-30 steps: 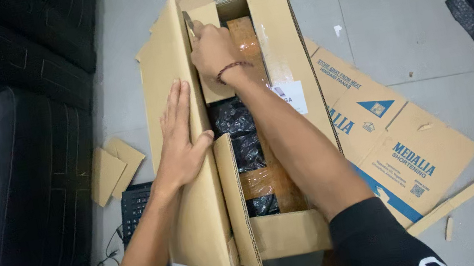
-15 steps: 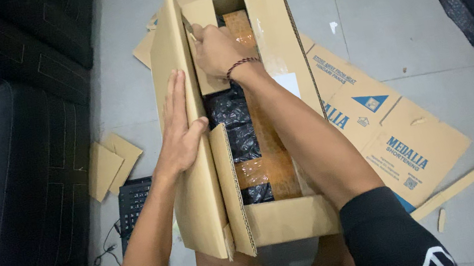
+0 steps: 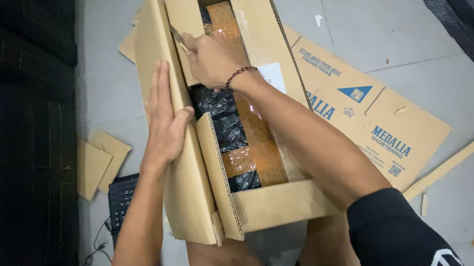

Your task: The person sits on the floor and cuts the tape on a large cardboard box with a utility knife, folds the flaps flat, and wraps orange packing tape around the flattened box to secure it. They rotate the box repeatedly to apply tape bands around it.

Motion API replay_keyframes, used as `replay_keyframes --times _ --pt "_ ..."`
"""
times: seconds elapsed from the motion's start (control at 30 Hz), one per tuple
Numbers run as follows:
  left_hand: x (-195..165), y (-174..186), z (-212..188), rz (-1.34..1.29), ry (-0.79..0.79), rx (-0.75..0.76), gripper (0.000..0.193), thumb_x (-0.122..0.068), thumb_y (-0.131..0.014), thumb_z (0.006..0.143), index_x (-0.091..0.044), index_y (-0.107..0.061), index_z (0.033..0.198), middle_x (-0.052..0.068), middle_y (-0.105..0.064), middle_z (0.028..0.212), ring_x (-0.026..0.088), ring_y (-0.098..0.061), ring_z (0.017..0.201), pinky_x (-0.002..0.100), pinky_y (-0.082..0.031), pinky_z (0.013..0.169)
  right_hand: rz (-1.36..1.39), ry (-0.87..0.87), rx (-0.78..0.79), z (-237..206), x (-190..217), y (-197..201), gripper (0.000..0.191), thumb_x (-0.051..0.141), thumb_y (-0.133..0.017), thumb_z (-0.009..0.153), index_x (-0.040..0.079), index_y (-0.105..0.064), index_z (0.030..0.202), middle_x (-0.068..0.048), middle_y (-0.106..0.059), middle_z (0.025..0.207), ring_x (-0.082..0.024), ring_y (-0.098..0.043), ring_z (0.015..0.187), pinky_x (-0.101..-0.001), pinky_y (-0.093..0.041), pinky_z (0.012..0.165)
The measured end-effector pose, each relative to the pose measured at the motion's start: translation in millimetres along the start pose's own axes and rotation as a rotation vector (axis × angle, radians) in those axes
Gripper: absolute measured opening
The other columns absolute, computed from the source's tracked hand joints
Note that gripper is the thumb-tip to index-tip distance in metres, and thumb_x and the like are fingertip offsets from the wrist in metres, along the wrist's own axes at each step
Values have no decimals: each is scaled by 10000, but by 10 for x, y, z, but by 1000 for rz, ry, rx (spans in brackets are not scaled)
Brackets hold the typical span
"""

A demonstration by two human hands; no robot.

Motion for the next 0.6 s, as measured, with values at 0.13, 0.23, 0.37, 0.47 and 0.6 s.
replay_keyframes --times 0.13,0.23,0.37,0.47,0.6 --pt "31 -6 -18 10 7 -13 998 -220 -602 756 -155 -170 1653 179 -152 1732 372 -157 1595 591 -65 1256 68 -34 -13 -151 -39 -16 415 113 -437 972 116 -553 1371 -187 -709 711 -281 -675 480 -428 -573 525" --pt "12 -5 -42 10 -33 -20 965 -216 -594 794 -157 -178 1662 175 -166 1743 375 -166 1614 588 -86 1279 47 8 -40 -211 -63 -43 406 121 -453 987 110 -558 1379 -190 -711 750 -288 -713 543 -431 -575 594" --pt "31 -17 -67 24 -21 -16 953 -209 -590 810 -145 -176 1666 182 -162 1741 381 -158 1615 583 -83 1274 14 8 18 -277 -178 -166 354 139 -453 1023 99 -592 1345 -216 -717 771 -319 -719 616 -455 -559 645" --pt "67 -36 -67 14 18 -4 941 -202 -589 806 -133 -184 1652 182 -163 1739 381 -154 1603 578 -64 1249 -62 187 -101 -375 -30 -78 382 135 -496 993 100 -595 1360 -222 -725 779 -359 -697 668 -488 -538 645" --pt "9 -23 -60 42 -48 -19 949 -203 -593 805 -115 -187 1657 199 -167 1731 387 -159 1606 551 -92 1283 29 2 22 -494 -146 -173 446 127 -452 966 135 -532 1404 -208 -695 721 -330 -697 533 -472 -559 565"
Point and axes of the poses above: each hand's wrist, its own z-axis towards the middle knuckle, its own y-axis out of the back of the hand, x = y × z, the point moved 10 cm from there along z, towards the middle knuckle
